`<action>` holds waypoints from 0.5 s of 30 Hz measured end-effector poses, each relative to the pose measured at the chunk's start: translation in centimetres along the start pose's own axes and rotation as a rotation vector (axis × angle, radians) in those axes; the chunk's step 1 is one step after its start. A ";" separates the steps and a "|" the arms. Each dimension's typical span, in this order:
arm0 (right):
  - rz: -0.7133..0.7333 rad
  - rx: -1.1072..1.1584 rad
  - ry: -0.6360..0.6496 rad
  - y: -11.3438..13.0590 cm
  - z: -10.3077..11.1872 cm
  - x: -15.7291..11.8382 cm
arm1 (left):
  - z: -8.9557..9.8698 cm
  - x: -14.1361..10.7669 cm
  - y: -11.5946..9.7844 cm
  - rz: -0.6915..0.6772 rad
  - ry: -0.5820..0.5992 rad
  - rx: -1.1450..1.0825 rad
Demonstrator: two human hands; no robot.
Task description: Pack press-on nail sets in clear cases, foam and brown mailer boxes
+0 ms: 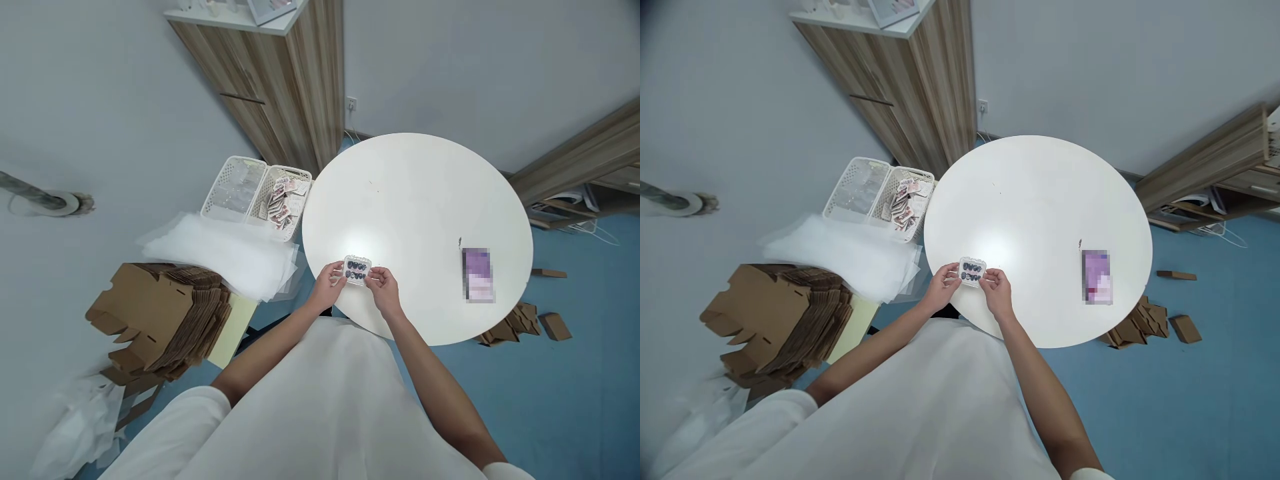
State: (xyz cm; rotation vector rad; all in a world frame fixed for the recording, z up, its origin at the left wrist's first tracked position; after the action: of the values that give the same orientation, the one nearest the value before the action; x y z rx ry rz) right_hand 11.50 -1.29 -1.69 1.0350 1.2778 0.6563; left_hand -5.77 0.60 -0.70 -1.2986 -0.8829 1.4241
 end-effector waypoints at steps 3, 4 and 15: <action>-0.004 -0.019 -0.021 -0.2 -1.9 0.9 | 1.4 1.1 -0.1 -0.004 0.011 -0.005; -0.008 -0.029 -0.030 -0.2 -2.6 1.2 | 2.0 1.6 0.0 0.002 0.016 -0.004; -0.035 -0.180 -0.061 0.3 -10.9 6.9 | 7.7 9.1 2.4 0.153 0.042 0.141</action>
State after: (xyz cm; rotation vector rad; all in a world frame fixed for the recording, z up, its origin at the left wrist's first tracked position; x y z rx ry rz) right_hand 2.43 7.61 -4.13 0.8766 1.1592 0.6946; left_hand -13.37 9.45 -4.18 -1.3062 -0.6540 1.5437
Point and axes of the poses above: each hand's wrist, its own x-axis towards the middle knuckle, its own z-axis out of the back of the hand, y = z × x, the point moved 6 cm from there along x, towards the middle knuckle, and after that the axes turned 3 degrees about -y, right-handed, at the moved point
